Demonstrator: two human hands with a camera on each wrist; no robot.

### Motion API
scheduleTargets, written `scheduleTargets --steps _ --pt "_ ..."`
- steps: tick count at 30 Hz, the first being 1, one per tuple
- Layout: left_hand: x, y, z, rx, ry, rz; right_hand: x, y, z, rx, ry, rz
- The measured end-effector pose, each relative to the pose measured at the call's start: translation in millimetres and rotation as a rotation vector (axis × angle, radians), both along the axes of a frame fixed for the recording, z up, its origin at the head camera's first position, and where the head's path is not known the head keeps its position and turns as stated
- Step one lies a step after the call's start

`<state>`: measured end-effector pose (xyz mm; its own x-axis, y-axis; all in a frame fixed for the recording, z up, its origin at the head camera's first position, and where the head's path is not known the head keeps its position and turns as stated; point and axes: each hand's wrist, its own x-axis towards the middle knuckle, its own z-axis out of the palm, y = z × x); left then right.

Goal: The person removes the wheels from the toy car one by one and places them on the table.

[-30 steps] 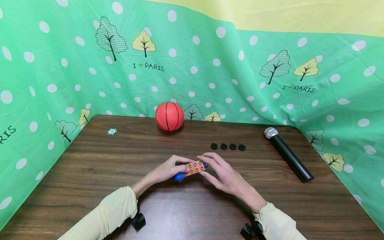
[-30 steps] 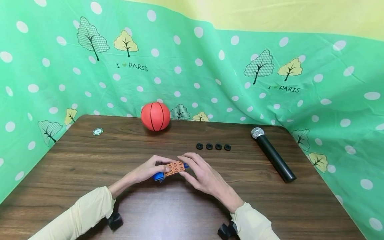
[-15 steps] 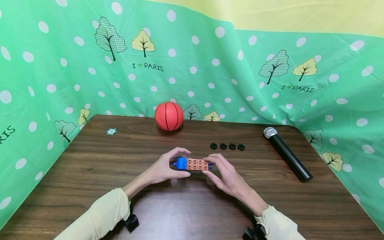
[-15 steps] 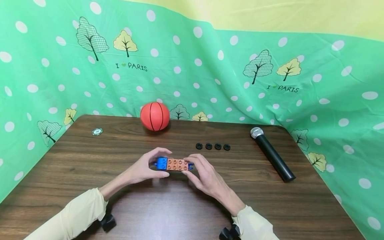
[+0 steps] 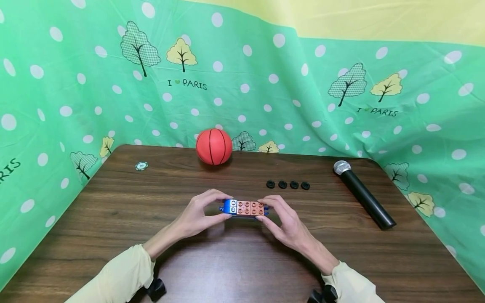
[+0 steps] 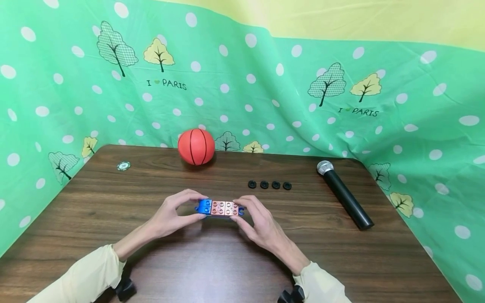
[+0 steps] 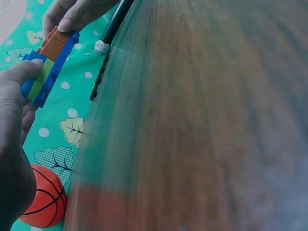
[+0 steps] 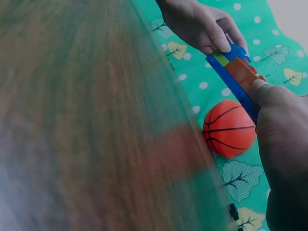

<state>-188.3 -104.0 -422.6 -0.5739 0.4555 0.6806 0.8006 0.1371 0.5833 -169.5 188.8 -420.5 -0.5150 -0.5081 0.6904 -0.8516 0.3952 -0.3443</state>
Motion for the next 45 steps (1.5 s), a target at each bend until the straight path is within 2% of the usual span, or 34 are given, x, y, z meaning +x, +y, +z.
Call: scheduleTargets --steps 6,15,25,33,41,45 --pt "1.5 -4.3 -2.0 -0.005 -0.066 0.015 -0.8 -2.5 -1.3 -0.01 -0.008 0.009" --pt "-6.4 -8.6 -3.7 -0.029 -0.146 0.072 -11.9 -7.9 -5.2 0.002 -0.033 -0.01" --pt "-22.1 -13.3 -2.4 -0.06 -0.262 0.13 -32.0 -16.7 -11.1 -0.002 -0.061 -0.025" --pt "-34.5 -15.6 -6.7 -0.063 -0.303 0.167 -44.3 -22.7 -11.7 0.036 -0.122 -0.076" --pt "-42.1 -16.5 -9.9 -0.107 -0.362 0.207 -52.6 -26.0 -15.0 0.059 -0.135 -0.103" --pt "-44.6 -16.2 -11.4 -0.112 -0.379 0.207 -55.6 -26.0 -17.0 0.071 -0.142 -0.106"
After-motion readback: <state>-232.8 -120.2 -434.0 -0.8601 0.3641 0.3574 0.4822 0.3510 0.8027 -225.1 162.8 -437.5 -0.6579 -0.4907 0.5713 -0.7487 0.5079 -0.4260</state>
